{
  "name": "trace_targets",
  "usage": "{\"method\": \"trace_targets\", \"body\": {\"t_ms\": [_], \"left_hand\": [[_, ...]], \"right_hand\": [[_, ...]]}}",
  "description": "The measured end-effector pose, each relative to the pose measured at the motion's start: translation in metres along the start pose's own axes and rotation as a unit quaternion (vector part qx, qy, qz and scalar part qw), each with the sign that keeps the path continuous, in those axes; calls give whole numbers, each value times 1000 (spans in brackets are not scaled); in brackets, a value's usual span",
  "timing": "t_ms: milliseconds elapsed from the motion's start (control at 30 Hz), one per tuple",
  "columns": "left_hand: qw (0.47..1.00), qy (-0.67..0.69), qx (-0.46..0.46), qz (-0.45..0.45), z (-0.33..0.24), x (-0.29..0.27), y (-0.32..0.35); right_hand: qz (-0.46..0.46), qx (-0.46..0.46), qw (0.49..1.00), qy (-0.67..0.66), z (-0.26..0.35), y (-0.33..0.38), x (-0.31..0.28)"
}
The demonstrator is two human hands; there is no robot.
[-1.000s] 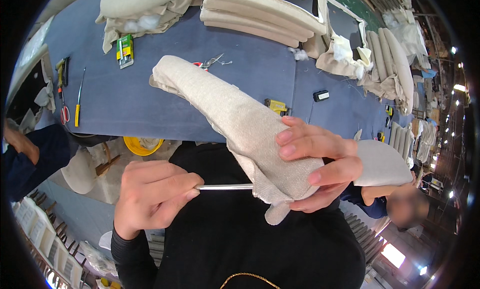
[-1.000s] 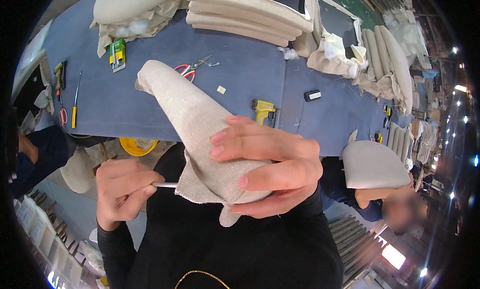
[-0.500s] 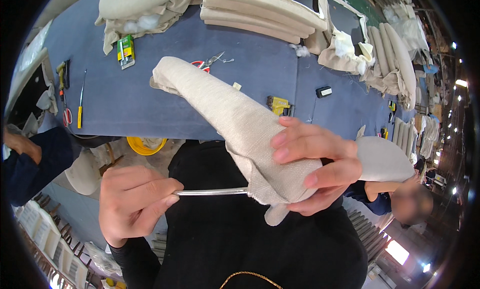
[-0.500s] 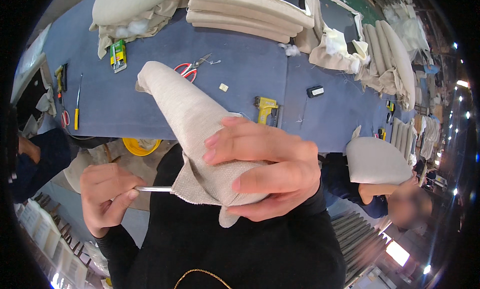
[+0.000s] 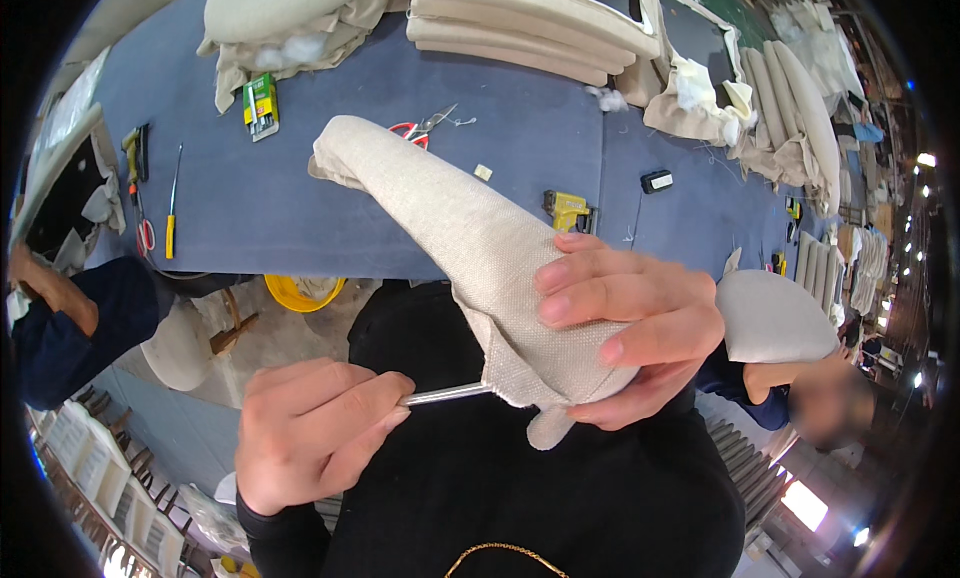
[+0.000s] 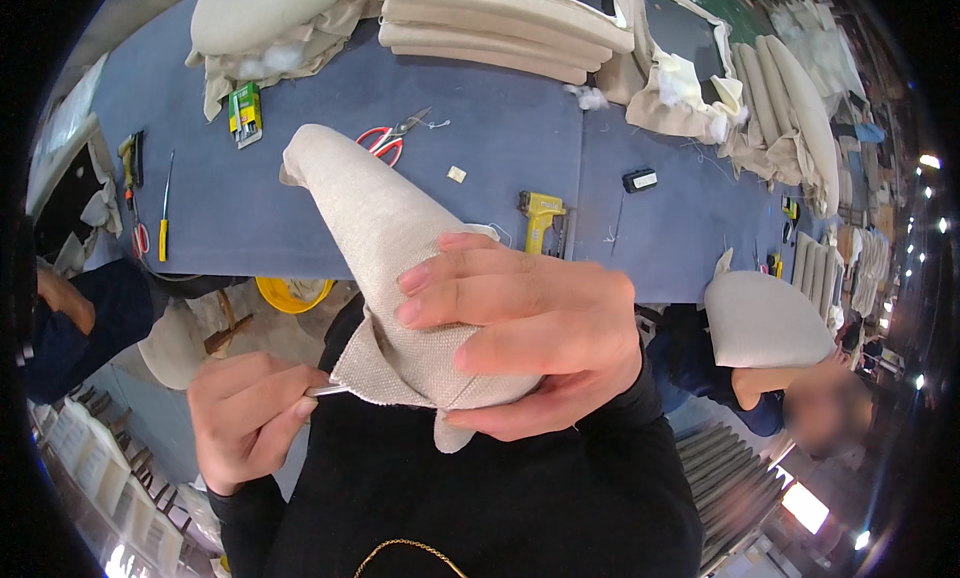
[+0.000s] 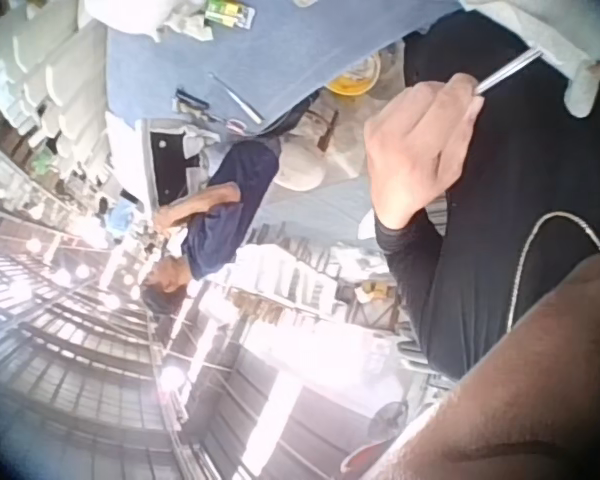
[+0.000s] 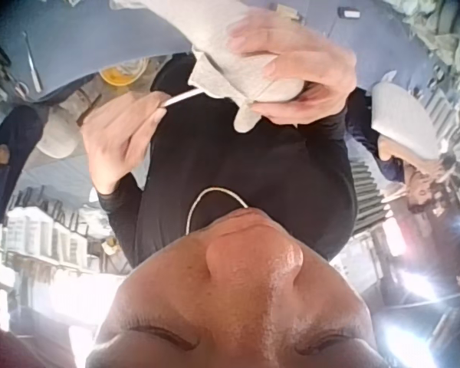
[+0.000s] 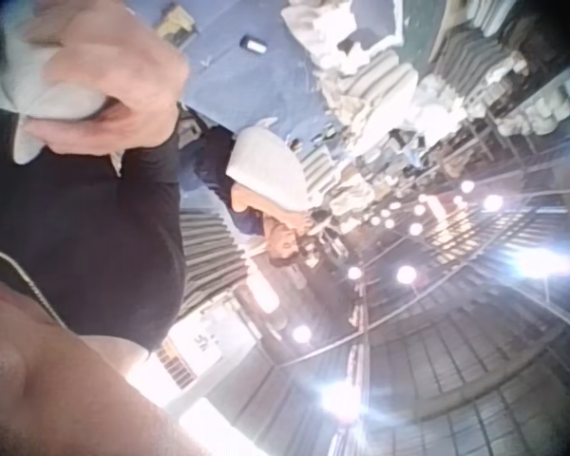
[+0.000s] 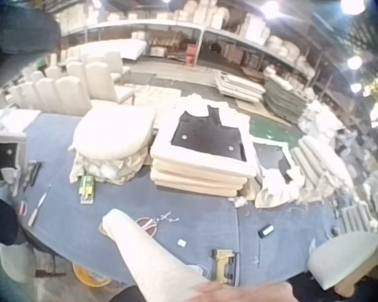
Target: The person staples fabric onto chair seat cushions using a handheld staple gun. They repeatedly pick up a cushion, pull the fabric taut, and apply staples along the edges. The person also uses scissors to trim excess fabric and a screwdriver to adjust the material. Finished cushions are placed on a nearby table.
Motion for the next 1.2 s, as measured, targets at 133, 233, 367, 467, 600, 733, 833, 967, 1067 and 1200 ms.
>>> {"method": "trace_targets", "body": {"t_ms": [133, 233, 367, 467, 600, 733, 833, 967, 1067, 1200], "left_hand": [[1000, -14, -8, -18, -5, -4, 0], [1000, -6, 14, 4, -1, -4, 2], [1000, 19, 16, 12, 11, -2, 8], [999, 31, 11, 4, 20, -2, 15], [999, 32, -21, -11, 19, 0, 15], [1000, 15, -10, -9, 8, -1, 6], [1000, 9, -18, -1, 7, -3, 7], [993, 53, -55, 85, 25, -7, 19], [983, 66, -97, 141, 45, -16, 28], [980, 88, -134, 118, 86, -28, 44]], "right_hand": [[3, 5, 1000, -1, 2, -1, 2], [-22, 6, 1000, -13, 3, 0, 3], [-8, 17, 1000, -12, 2, 0, 4], [-11, 16, 1000, -16, 1, 0, 4], [6, 16, 1000, -11, 1, -2, 3], [19, 12, 1000, 4, 2, 0, 9], [20, 17, 1000, 13, 2, 0, 9], [18, -1, 1000, 18, 5, -1, 13], [31, 0, 999, 17, 4, -2, 13], [43, -6, 998, 33, 4, -4, 12]]}}
Point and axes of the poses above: each hand's wrist, its own y-axis away from the middle knuckle, its own x-axis out of the palm, z = x × y, the point moved 10 cm from there along -y, towards the middle knuckle, and after that the axes turned 10 degrees about -z, right-handed, at the moved point
